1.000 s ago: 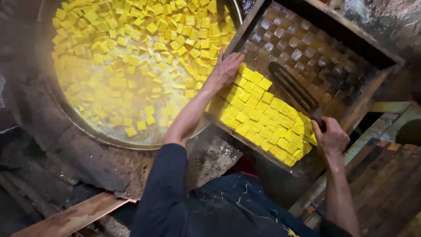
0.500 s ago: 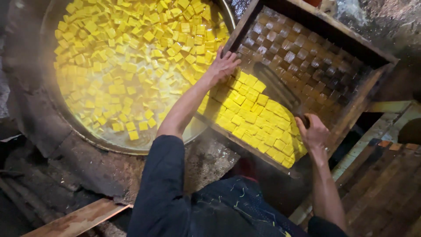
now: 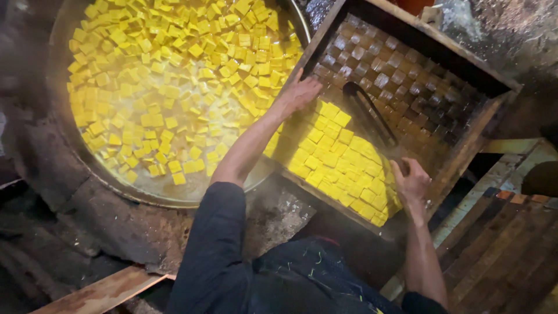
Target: The person uses a slotted spoon to transfer yellow cubed food from a large steaming pot into a wooden tray, arranging them in rows. The person then moves to a different area and pours a white liquid from a blue bucket into an orange bucket.
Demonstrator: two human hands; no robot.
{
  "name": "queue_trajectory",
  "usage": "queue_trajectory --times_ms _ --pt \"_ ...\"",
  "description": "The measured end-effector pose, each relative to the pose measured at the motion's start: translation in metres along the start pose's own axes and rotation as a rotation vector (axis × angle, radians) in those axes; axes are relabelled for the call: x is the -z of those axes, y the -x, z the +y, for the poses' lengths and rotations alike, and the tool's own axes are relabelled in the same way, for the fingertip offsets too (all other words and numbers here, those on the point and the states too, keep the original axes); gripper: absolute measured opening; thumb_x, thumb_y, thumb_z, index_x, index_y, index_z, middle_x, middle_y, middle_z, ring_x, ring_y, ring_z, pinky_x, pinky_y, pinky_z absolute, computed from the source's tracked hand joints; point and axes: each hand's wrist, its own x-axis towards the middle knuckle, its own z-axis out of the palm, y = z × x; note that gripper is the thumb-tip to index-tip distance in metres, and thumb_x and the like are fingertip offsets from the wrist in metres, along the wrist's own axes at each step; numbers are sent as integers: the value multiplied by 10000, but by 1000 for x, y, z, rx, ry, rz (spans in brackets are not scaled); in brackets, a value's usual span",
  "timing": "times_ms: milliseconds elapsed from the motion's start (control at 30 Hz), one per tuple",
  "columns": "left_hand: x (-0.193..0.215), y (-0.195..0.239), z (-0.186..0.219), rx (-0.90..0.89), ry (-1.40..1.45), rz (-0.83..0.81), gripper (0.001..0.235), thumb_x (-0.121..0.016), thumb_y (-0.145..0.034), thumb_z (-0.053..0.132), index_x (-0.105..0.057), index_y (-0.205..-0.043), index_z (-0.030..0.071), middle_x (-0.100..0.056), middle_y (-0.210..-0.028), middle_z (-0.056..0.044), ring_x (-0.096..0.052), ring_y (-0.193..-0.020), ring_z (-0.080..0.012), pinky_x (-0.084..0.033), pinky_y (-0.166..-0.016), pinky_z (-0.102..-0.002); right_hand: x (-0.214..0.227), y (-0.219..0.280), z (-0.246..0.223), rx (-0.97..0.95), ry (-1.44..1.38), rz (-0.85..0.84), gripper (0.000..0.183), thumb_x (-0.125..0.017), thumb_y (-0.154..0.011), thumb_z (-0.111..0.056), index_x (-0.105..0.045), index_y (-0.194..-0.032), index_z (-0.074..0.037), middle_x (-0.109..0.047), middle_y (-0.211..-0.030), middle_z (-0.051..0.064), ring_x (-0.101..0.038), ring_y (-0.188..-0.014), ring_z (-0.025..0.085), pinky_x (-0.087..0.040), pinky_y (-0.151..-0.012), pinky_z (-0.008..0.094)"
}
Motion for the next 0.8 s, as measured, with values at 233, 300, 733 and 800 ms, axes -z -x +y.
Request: queue_trajectory --times_ms 233,300,733,800 --pt "19 32 73 223 -140 -54 368 -525 -981 178 -622 -1299 20 -618 -1377 -183 -568 -1320 -343 -397 -1148 -455 -27 -39 -42 230 123 18 303 -819 -931 -353 -729 -1077 -102 -734 -1016 91 -712 -877 309 -551 -743 403" --pt "50 60 93 255 -20 187 373 -532 -961 92 -626 -1321 57 -623 -1388 -174 -592 -1298 -349 -456 -1107 -426 -33 -52 -57 356 188 23 272 -811 -940 -334 -705 -1041 -105 -721 -1008 73 -706 -882 292 -545 -718 396" --pt "120 398 233 1373 -35 888 317 -620 -977 80 -640 -1293 99 -695 -1207 -143 -684 -1079 -357 -559 -889 -437 -100 27 -169 136 -586 -371 238 -709 -1059 -251 -685 -1102 -18 -697 -870 118 -656 -746 188 -529 -699 332" --pt "113 417 243 1312 -110 886 477 -665 -871 65 -590 -1342 61 -616 -1284 -179 -600 -1183 -390 -507 -985 -458 -135 63 -210 126 -631 -597 285 -699 -1044 -293 -710 -1100 -14 -709 -874 136 -651 -781 193 -525 -712 336"
